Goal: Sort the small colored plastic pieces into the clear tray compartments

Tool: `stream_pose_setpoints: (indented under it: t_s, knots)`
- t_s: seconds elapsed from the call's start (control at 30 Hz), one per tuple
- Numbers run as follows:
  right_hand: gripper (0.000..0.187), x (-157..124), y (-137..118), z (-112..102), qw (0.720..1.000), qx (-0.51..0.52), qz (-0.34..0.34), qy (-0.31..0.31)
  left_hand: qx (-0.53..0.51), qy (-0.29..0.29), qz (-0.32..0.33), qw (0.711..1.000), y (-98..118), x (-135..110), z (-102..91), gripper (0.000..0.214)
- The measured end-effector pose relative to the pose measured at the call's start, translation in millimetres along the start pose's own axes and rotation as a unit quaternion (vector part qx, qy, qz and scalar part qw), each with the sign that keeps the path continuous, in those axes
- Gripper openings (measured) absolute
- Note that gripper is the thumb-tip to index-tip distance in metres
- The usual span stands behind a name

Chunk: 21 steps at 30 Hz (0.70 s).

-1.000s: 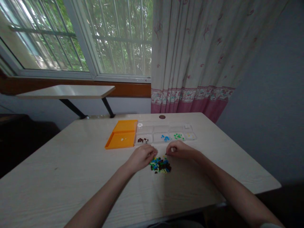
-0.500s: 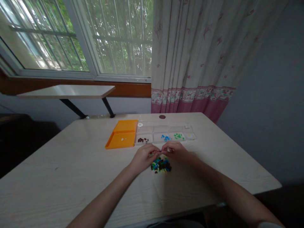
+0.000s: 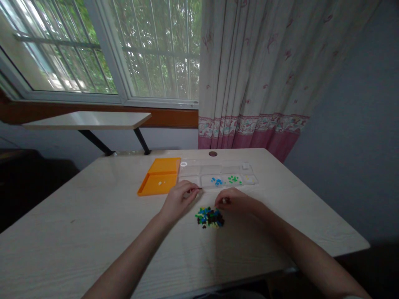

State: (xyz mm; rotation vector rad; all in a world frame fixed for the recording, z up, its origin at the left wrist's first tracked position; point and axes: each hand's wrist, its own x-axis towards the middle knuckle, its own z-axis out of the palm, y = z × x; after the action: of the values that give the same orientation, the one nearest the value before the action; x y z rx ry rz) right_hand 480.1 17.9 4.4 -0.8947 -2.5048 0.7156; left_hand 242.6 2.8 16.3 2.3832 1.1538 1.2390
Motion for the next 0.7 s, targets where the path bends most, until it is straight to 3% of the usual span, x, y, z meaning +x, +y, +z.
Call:
stream_pose_setpoints:
  t_s: [0.1,0.23,0.43,0.7]
  knots:
    - [0.015,-5,0,-9,0.992,0.061,0.033,-0.110,0.006,0.053,0.001,0.999,0,2,-9.7,0.014]
    - [0.020,-8,1,-11,0.975,0.116,0.066,-0.178,0.018,0.095,0.016,0.995,4,3,-13.4,0.013]
    - [0.022,-6,0,-4,0.975,0.129,0.067,-0.168,0.027,0.121,0.031,0.992,2,2,-10.9,0.011]
    - [0.024,-5,-1,4,0.977,0.142,0.021,-0.159,0.024,0.112,0.035,0.993,2,3,-11.6,0.010]
